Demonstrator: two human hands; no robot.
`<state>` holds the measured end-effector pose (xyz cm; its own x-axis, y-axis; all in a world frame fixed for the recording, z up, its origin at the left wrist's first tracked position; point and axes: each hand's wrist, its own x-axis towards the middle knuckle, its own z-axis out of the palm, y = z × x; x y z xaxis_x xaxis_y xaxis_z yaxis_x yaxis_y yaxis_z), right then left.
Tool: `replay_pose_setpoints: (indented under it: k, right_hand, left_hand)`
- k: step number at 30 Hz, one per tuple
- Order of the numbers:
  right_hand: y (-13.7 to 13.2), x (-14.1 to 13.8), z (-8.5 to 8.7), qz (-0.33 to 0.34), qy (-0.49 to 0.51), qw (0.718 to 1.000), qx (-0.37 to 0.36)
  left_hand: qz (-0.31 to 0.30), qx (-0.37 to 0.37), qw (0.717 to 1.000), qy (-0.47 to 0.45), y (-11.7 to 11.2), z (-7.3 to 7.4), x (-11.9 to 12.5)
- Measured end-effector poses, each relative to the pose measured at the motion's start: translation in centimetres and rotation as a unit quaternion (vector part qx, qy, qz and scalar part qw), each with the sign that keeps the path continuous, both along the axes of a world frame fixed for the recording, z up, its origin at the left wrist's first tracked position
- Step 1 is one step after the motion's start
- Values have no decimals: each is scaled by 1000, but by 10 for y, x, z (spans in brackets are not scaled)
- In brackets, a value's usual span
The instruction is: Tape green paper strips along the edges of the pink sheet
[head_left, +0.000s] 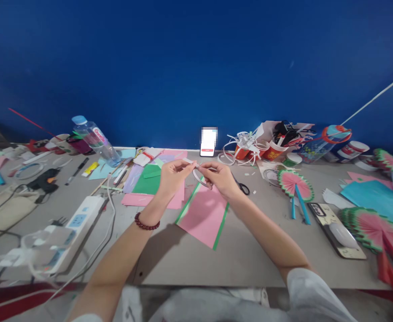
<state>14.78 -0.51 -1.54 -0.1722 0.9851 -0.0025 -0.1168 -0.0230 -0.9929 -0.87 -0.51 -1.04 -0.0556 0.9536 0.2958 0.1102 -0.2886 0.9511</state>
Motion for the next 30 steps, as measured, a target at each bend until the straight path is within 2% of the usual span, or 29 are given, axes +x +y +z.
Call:
replay_pose_setpoints:
  k: [13, 25, 30]
  right_hand:
    - [-1, 0, -1, -23, -34, 999, 17]
    - [-1, -1, -1, -25, -30, 999, 37]
    - [0, -2, -1, -24, -24, 999, 33]
  left_hand:
    - [5, 8, 1000, -25, 2, -8, 2]
    - [13, -6, 999, -40, -1, 0, 3]
    - [16, -9, 999, -33, 0, -2, 3]
